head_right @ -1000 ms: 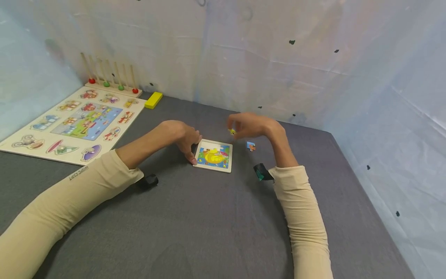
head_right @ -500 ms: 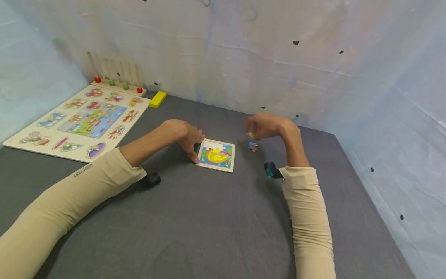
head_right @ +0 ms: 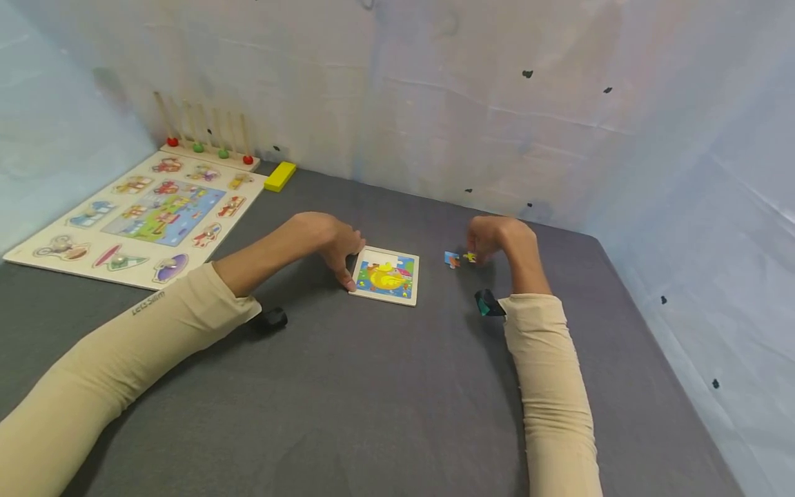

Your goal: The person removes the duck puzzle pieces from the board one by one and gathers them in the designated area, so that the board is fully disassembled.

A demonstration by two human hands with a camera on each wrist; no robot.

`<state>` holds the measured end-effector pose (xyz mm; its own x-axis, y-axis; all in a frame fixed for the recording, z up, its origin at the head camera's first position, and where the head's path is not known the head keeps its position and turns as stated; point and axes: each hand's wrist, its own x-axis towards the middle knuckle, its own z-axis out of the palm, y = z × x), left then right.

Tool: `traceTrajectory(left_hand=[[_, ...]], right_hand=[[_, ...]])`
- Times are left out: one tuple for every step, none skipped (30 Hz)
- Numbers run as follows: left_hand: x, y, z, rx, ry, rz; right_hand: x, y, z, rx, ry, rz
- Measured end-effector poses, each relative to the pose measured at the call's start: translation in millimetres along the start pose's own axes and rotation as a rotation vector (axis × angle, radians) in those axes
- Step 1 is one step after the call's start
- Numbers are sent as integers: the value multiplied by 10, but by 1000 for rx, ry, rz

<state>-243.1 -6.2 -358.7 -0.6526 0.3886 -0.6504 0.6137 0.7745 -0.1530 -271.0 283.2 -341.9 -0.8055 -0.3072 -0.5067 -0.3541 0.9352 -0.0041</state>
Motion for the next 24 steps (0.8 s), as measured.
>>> traceTrajectory(left_hand=[[3,-5,2,3,-1,0],[-1,-9,3,1,-2,-1],[0,-11,4,1,-4,1],[-2,-12,3,-1,-5,0],[-4,-12,3,-6,-5,0],[-7,-11,0,-11,-7,-2],[-8,-9,-2,-13,-7,-4],[-11,-8,-4,-17,-8,-7],[-10,-5,-5,-20,-9,-9],[-13,-4,-8,-21,-11,-11],[-12,-3,-9,-21,-12,-12],[-11,-2,-11,-20,-12,-12],[-8,-2,-10,-18,-11,-10],[-8,-2,-11,-18,-10,-6],[-7,-2,-10,-16,-9,-2],[-6,-3,-9,-11,-8,2],[-5,-5,-7,-9,-6,6],[-3,-7,-5,-10,-7,8],[1,-10,-3,-12,-6,8],[5,-12,-1,-13,-7,8],[7,-14,1,-11,-7,8],[8,-16,3,-12,-6,9],[10,-19,6,-14,-5,9],[12,-21,7,-17,-6,9]], right_hand=[[27,1,10,-1,-2,0],[50,2,17,-1,-6,-3],[71,1,25,3,-14,2],[89,4,33,10,-21,2],[106,5,40,18,-28,11],[117,6,46,26,-34,19],[125,6,50,32,-38,32],[129,8,54,35,-41,42],[129,11,57,38,-45,50],[131,13,58,36,-47,53],[133,14,58,38,-48,59],[133,16,58,34,-49,57],[131,18,59,32,-52,52],[131,22,60,28,-55,43],[133,23,61,26,-59,36],[138,23,63,25,-61,31],[143,23,65,24,-65,26],[147,24,67,22,-69,21],[151,24,67,20,-72,17],[156,25,67,19,-75,17],[158,27,66,21,-77,21],[160,33,65,22,-79,23],[160,38,62,22,-82,24],[158,41,57,24,-84,26]])
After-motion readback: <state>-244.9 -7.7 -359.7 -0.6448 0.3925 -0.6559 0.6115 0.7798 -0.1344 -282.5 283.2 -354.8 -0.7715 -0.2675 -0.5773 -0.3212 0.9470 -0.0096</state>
